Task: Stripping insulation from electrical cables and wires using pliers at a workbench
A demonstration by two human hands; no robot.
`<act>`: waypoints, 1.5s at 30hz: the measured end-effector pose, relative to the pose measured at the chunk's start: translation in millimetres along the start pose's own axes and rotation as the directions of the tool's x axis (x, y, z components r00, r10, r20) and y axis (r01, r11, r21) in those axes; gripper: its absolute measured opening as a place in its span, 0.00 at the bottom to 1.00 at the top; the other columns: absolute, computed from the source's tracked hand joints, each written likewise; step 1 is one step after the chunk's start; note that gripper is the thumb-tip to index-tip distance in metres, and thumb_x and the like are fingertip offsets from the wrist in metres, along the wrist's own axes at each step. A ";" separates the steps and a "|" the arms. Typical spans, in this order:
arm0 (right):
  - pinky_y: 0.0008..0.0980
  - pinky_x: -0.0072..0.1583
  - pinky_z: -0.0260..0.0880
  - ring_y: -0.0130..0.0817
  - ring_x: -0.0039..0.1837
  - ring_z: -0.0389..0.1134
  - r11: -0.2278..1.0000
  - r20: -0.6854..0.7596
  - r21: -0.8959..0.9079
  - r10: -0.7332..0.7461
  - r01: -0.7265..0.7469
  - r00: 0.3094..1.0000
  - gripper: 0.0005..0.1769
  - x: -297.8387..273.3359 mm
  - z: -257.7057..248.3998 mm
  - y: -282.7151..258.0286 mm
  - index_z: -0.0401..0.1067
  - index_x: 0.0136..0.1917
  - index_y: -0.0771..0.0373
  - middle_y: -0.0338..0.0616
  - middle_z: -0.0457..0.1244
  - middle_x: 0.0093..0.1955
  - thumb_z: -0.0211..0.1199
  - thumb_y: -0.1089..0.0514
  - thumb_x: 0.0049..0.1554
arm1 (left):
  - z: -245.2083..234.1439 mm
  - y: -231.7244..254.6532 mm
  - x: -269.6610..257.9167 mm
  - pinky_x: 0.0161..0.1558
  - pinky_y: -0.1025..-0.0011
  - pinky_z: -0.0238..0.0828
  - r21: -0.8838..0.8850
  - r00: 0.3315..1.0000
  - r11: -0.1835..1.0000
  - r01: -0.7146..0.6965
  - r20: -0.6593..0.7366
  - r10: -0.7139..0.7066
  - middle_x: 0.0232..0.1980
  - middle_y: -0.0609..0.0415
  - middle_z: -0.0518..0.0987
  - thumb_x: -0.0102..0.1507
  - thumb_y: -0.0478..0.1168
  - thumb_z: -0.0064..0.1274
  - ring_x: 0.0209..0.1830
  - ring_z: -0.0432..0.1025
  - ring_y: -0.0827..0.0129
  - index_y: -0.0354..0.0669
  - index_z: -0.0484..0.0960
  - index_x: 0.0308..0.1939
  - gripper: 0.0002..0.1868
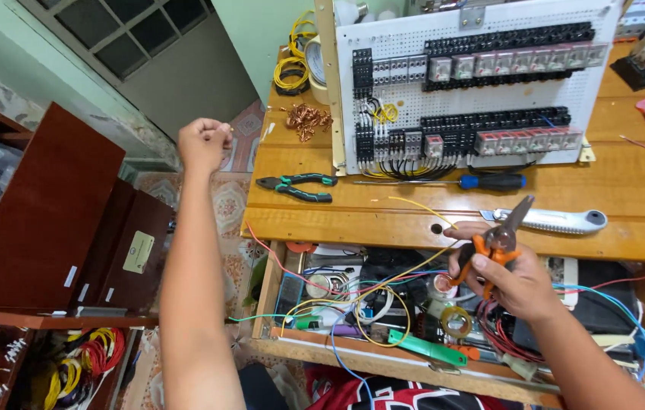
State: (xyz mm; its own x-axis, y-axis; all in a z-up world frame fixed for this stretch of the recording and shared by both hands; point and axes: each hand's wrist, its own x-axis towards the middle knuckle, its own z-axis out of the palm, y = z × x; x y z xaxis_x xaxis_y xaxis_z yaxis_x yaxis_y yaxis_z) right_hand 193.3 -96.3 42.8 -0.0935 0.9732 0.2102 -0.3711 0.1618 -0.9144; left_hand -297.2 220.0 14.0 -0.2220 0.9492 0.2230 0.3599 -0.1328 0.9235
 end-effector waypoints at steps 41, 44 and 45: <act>0.22 0.29 0.61 0.27 0.25 0.62 0.963 0.108 -0.249 -0.080 0.105 0.991 0.21 -2.2 -3.3 -14.2 0.71 0.65 0.70 0.56 0.69 0.35 0.58 0.66 0.58 | 125.9 196.8 -240.5 0.45 0.59 0.76 -0.108 0.565 0.751 -0.652 0.592 0.575 0.46 0.52 0.80 0.63 0.44 0.62 0.36 0.78 0.56 0.50 0.85 0.51 0.13; 0.22 0.30 0.61 0.27 0.25 0.62 0.962 0.112 -0.251 -0.081 0.107 0.990 0.21 -3.0 5.5 -27.1 0.71 0.65 0.70 0.56 0.69 0.35 0.58 0.66 0.58 | 128.9 183.7 -237.0 0.43 0.60 0.77 -0.127 0.558 0.769 -0.627 0.616 0.556 0.36 0.50 0.82 0.61 0.40 0.64 0.36 0.78 0.53 0.46 0.87 0.41 0.06; 0.22 0.30 0.61 0.27 0.25 0.62 0.963 0.112 -0.251 -0.078 0.104 0.991 0.21 -3.7 1.6 -22.9 0.71 0.65 0.70 0.56 0.69 0.35 0.58 0.66 0.58 | 127.3 182.9 -236.8 0.43 0.60 0.77 -0.127 0.559 0.771 -0.624 0.617 0.554 0.36 0.50 0.82 0.61 0.40 0.64 0.36 0.78 0.53 0.46 0.87 0.41 0.06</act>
State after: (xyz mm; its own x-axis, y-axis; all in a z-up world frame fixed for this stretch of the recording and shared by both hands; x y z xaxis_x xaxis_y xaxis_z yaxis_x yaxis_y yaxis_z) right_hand 200.7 -103.9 63.6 -0.1672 0.9332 0.3179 -0.1354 0.2977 -0.9450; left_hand -63.5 7.3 90.4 0.6340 0.6331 0.4441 0.3012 -0.7311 0.6122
